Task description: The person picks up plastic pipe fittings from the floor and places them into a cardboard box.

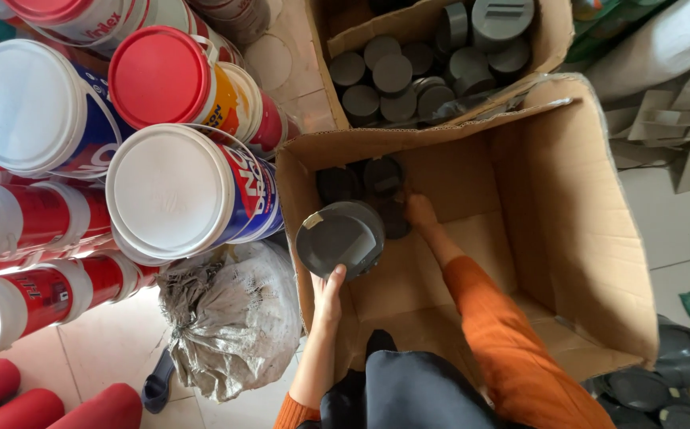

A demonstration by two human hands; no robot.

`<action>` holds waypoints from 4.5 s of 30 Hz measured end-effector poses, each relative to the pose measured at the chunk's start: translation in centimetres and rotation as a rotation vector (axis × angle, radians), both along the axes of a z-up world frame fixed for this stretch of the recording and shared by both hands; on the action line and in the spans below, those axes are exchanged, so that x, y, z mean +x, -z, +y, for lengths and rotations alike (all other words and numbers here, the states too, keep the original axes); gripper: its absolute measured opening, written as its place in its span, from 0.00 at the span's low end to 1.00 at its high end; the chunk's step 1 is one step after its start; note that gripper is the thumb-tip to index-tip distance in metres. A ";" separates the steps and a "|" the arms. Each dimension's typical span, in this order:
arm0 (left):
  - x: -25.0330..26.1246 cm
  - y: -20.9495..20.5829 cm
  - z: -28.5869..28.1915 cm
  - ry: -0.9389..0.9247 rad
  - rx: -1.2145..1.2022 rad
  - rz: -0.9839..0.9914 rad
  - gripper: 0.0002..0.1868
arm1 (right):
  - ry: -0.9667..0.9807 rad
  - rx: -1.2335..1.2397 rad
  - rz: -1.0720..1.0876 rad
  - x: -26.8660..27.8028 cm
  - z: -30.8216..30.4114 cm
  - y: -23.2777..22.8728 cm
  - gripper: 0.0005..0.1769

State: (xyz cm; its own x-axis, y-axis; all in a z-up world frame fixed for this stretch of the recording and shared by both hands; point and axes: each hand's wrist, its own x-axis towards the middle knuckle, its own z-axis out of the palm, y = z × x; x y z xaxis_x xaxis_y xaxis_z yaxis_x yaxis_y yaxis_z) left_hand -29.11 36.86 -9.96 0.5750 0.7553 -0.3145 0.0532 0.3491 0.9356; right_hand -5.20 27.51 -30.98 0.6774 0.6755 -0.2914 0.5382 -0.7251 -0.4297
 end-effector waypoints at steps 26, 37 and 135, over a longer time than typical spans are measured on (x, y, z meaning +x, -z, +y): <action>14.1 7.0 -5.1 0.622 0.202 0.459 0.65 | 0.264 -0.001 0.305 7.9 -9.3 -15.2 0.25; 15.4 22.3 -0.3 1.043 1.140 1.022 0.62 | 0.251 -0.064 -0.053 10.2 -4.7 -6.5 0.15; 3.5 2.2 -33.9 1.373 1.003 -0.190 0.20 | 1.579 -0.020 -0.080 -3.5 -69.2 6.0 0.18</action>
State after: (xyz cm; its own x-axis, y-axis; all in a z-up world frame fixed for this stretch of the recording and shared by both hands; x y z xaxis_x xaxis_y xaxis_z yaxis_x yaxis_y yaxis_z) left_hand -25.64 2.94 -12.19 0.8924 -0.4436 0.0830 -0.3394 -0.5384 0.7713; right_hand -8.72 -41.71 -36.95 0.6788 -0.7000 -0.2217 -0.7139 -0.5584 -0.4225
